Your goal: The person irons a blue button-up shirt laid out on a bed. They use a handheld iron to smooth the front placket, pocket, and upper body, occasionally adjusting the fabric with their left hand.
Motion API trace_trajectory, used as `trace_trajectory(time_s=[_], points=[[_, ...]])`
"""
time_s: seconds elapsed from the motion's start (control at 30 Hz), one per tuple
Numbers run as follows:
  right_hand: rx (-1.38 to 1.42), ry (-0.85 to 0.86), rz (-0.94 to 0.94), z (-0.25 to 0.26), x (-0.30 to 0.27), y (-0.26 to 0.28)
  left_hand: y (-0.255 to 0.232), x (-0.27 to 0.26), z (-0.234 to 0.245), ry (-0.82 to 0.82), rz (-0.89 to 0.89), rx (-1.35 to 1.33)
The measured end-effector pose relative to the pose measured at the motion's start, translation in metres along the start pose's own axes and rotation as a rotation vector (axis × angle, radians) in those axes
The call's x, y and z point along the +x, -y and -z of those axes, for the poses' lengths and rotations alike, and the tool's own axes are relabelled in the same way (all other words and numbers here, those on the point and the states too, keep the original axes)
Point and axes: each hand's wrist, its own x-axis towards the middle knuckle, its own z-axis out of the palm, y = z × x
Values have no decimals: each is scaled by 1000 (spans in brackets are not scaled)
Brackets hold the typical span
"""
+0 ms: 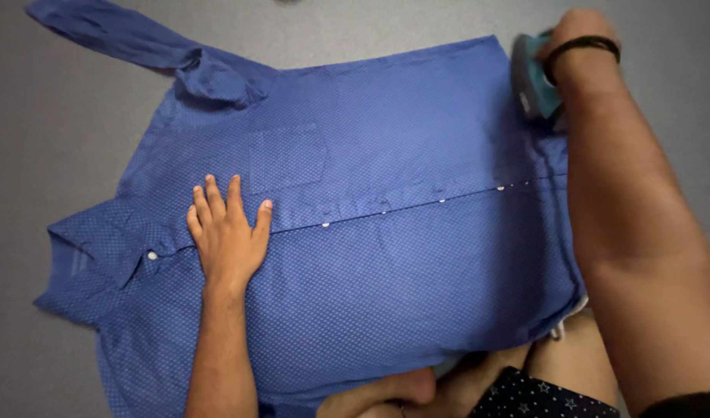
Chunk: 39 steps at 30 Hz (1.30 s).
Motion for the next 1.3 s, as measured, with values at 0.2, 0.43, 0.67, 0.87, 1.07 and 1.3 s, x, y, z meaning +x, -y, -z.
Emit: trace_trajectory(time_s=[0.2, 0.43, 0.67, 0.87, 1.07, 1.3], points=[[-3, -106, 185, 34, -44, -5, 1, -1, -2, 10, 4, 11], [67, 265, 569, 64, -129, 67, 2, -1, -5, -17, -9, 16], [-84, 266, 446, 49, -139, 48, 4, -2, -6, -13, -11, -2], [-49, 221, 237, 38, -108, -6, 0, -1, -3, -4, 0, -4], [-6, 74, 97, 36, -97, -56, 3, -3, -6, 3, 5, -6], [255, 94, 156, 87, -217, 5, 4, -2, -8, -11, 10, 18]])
